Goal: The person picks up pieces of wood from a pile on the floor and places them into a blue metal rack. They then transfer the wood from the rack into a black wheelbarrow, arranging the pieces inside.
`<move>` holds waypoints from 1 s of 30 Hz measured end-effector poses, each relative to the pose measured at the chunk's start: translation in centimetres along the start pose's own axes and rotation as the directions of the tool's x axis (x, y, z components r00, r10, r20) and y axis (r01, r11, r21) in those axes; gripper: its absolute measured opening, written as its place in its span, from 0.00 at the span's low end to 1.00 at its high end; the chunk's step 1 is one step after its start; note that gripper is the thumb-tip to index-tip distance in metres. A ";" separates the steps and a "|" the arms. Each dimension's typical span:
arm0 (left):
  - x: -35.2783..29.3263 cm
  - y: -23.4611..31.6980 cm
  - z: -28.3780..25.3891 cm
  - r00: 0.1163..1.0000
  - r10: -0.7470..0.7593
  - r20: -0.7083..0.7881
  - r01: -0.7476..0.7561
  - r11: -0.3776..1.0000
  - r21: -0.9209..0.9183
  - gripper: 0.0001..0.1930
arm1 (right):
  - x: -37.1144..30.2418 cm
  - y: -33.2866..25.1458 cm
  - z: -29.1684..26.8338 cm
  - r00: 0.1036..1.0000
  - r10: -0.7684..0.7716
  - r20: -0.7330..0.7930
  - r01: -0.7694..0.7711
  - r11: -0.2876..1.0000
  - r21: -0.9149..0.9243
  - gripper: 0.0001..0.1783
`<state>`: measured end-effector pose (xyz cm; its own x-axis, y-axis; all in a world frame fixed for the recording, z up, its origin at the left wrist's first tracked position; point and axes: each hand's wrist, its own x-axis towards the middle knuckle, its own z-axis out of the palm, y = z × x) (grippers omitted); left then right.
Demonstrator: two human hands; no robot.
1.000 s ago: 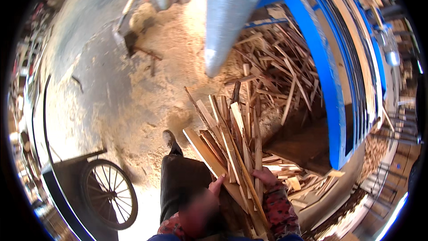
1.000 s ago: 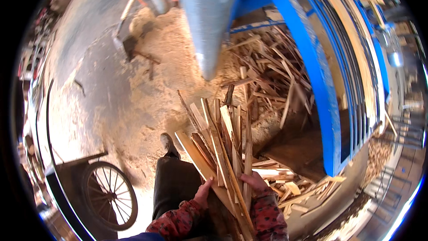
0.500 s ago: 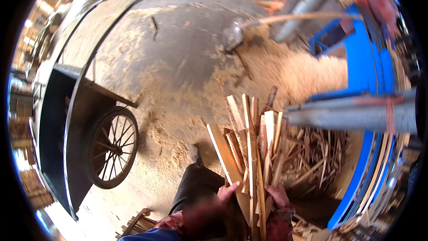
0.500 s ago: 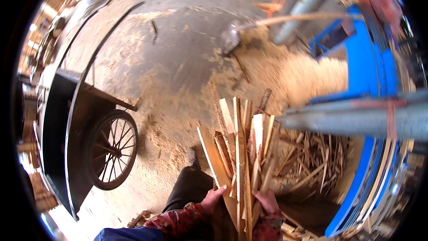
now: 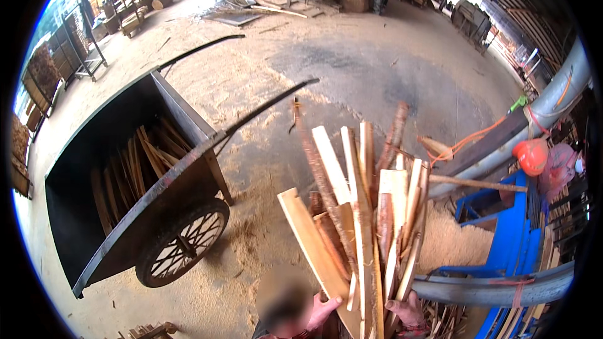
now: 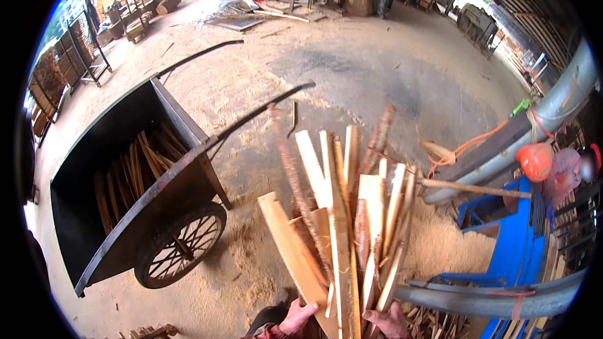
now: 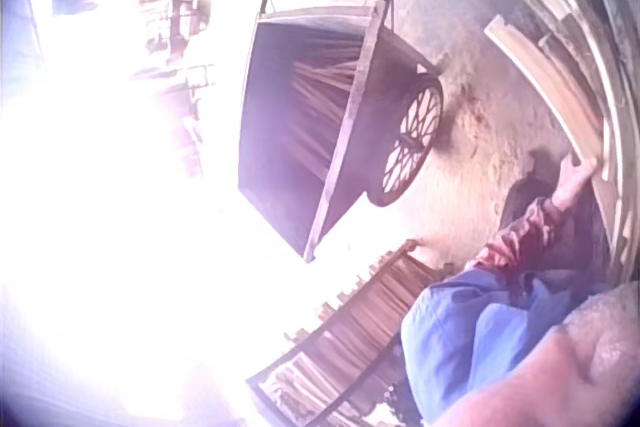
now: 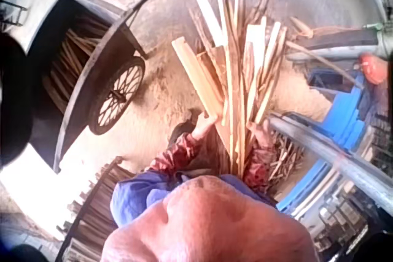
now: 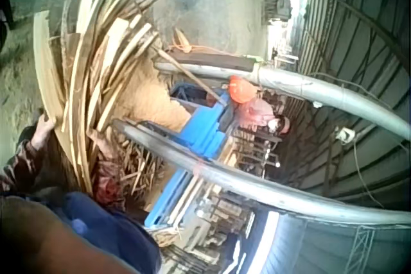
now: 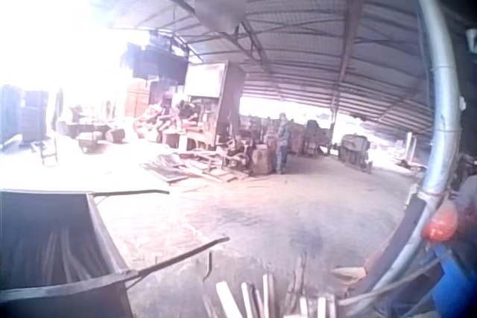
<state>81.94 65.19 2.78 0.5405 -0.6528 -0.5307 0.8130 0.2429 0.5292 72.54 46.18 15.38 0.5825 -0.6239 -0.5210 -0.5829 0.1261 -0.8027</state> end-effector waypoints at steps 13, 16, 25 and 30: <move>-1.6 12.4 -4.6 0.802 0.488 -0.345 -0.562 0.811 -0.160 0.32 | 12.1 -13.9 12.8 0.159 -0.577 0.801 0.900 -0.249 -0.357 0.46; -3.5 13.4 -4.1 0.788 0.402 -0.466 -0.450 0.893 0.010 0.34 | 12.7 -16.2 15.1 0.082 -0.617 0.783 0.971 -0.128 -0.203 0.47; -4.3 17.0 4.0 0.607 0.460 -0.649 -0.687 0.714 -0.136 0.35 | 13.9 -22.9 16.1 0.423 -0.236 0.875 0.691 0.709 -0.143 0.51; -3.5 16.5 5.0 0.517 0.469 -0.716 -0.715 0.696 -0.060 0.34 | 17.7 -22.0 17.4 0.355 -0.059 0.933 0.545 0.824 -0.156 0.46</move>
<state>92.41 67.89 16.70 0.8158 0.2904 -0.5002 0.1924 0.6793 0.7082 105.52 45.72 18.76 0.7699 0.4903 -0.4085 -0.2507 -0.3562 -0.9001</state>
